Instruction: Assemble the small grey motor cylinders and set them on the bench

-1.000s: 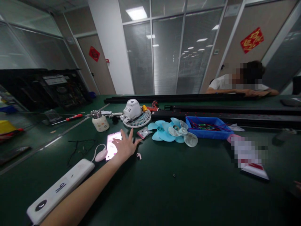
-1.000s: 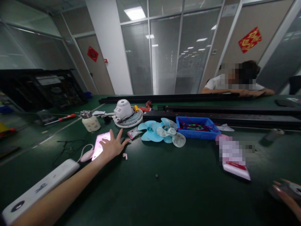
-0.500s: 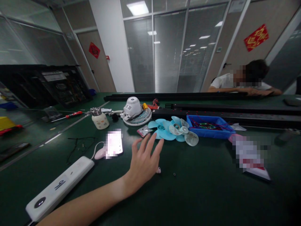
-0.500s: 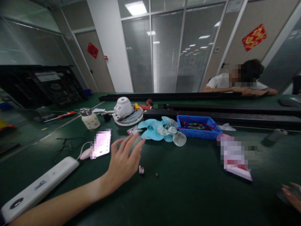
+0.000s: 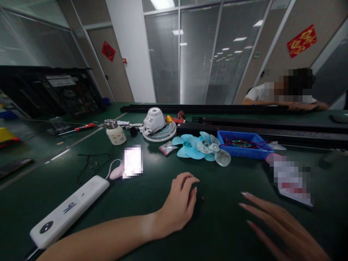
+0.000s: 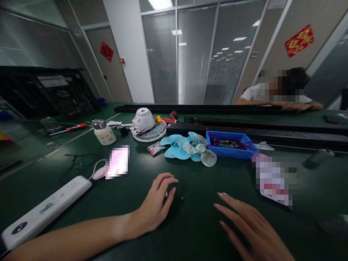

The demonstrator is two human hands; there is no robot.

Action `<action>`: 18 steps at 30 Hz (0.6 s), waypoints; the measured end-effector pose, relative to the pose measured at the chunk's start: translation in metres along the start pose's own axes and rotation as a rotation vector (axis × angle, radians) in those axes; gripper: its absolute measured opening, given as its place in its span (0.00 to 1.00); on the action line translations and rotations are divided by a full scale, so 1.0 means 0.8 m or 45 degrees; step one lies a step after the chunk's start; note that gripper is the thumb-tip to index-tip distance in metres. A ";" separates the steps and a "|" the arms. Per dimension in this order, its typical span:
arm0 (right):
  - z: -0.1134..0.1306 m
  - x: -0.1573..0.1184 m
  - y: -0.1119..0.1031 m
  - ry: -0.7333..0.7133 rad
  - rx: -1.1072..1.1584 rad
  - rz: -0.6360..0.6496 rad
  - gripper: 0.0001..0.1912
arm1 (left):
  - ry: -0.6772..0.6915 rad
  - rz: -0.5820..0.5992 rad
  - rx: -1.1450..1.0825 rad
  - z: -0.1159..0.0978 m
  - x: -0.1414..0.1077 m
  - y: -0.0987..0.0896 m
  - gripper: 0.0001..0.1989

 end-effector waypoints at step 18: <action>0.049 0.109 0.070 -0.251 0.420 0.039 0.26 | -0.340 -0.255 0.167 0.044 0.027 -0.008 0.15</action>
Point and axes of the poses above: each hand's wrist, its own x-axis towards the middle knuckle, its own y-axis out of the palm, z = x × y, the point moved 5 cm from there along x, towards the middle knuckle, and after that the axes turned 14 degrees about -y, right-handed, at the moved point
